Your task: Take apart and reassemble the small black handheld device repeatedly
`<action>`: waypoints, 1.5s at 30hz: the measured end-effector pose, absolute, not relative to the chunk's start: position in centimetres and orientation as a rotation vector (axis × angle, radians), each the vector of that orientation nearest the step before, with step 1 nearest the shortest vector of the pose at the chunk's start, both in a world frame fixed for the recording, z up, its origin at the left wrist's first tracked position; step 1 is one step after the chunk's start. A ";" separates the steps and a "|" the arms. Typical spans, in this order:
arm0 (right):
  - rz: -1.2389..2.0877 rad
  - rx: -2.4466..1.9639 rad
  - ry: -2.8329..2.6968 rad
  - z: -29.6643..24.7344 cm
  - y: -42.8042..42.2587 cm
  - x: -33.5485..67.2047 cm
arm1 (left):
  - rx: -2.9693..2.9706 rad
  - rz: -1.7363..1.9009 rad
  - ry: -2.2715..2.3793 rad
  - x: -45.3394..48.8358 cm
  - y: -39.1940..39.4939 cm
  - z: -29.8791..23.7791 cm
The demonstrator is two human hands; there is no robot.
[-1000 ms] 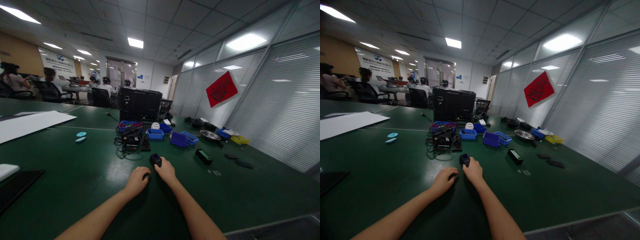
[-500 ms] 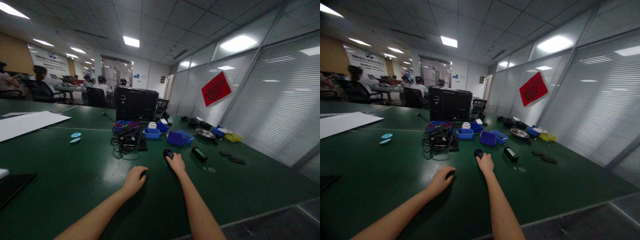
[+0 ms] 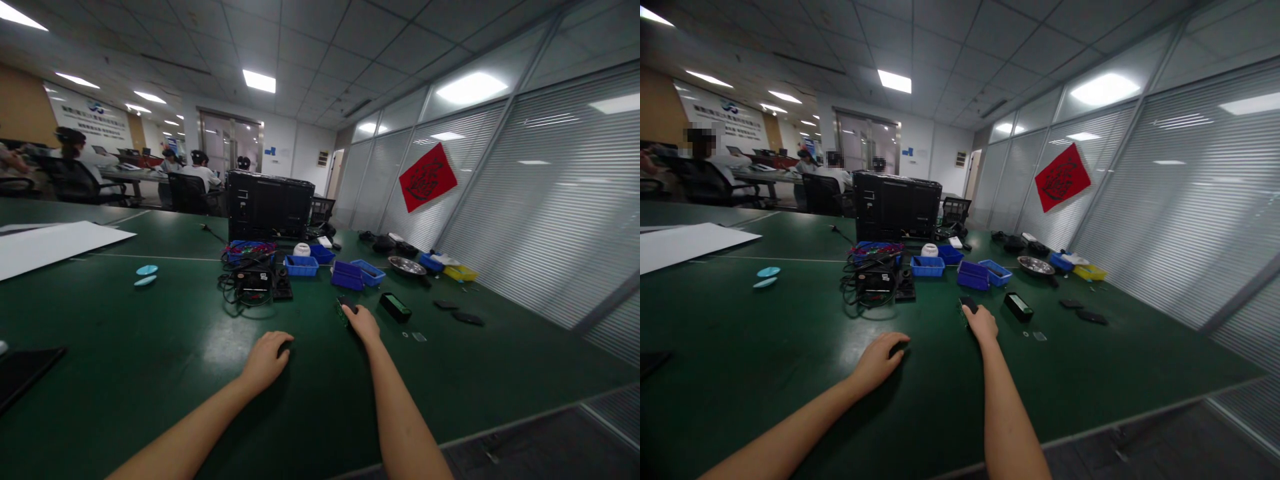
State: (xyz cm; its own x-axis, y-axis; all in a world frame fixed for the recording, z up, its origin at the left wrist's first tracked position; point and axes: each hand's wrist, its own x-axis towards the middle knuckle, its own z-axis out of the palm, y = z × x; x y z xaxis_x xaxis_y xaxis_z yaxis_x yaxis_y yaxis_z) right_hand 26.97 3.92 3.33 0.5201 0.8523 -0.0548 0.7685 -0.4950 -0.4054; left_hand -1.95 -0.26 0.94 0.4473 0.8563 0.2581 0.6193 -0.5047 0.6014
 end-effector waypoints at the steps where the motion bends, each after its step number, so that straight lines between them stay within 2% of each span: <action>1: 0.359 -2.440 -1.352 3.3 3.9 26.9 | 2.278 0.757 1.248 -2.0 -0.3 1.0; 5: 0.303 -2.423 -1.385 3.4 3.7 26.0 | 2.281 0.760 1.245 -1.9 -0.3 1.0; 13: -0.110 -2.367 -1.623 4.2 2.4 22.9 | 2.299 0.779 1.233 -1.9 -0.4 1.2; 20: -0.019 -2.313 -1.744 4.8 1.8 22.5 | 2.322 0.793 1.226 -1.9 -0.4 1.1; 25: -0.152 -2.237 -1.463 6.0 1.3 22.7 | 2.325 0.788 1.230 -1.9 -0.3 1.0; 28: -0.333 -2.059 -1.206 6.8 0.9 23.4 | 2.325 0.776 1.232 -1.9 -0.3 1.2; 30: -0.338 -1.916 -1.109 7.1 0.8 23.7 | 2.326 0.768 1.238 -1.9 -0.3 1.2; 32: -0.161 -1.776 -1.049 7.0 1.1 23.7 | 2.330 0.763 1.242 -1.8 -0.3 1.2; 37: 0.809 -1.452 -0.885 5.4 2.7 21.9 | 2.272 0.769 1.309 -1.4 0.1 0.8; 39: 1.085 -1.401 -0.879 4.6 3.1 21.0 | 2.206 0.796 1.354 -1.0 0.5 0.6; 42: 1.276 -1.438 -0.925 3.6 3.2 20.1 | 2.165 0.862 1.351 0.4 1.4 0.3; 45: 1.288 -1.477 -0.937 2.9 3.1 19.8 | 2.202 0.869 1.312 2.4 2.1 0.3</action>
State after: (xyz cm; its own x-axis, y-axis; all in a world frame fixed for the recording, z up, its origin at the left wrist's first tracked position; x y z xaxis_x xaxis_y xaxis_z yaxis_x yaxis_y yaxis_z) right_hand 19.84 3.13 2.90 0.1580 0.9482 -0.2755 -0.0294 -0.2743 -0.9612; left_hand 2.40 2.06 0.26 0.3552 0.8874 0.2938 0.6164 -0.4586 0.6400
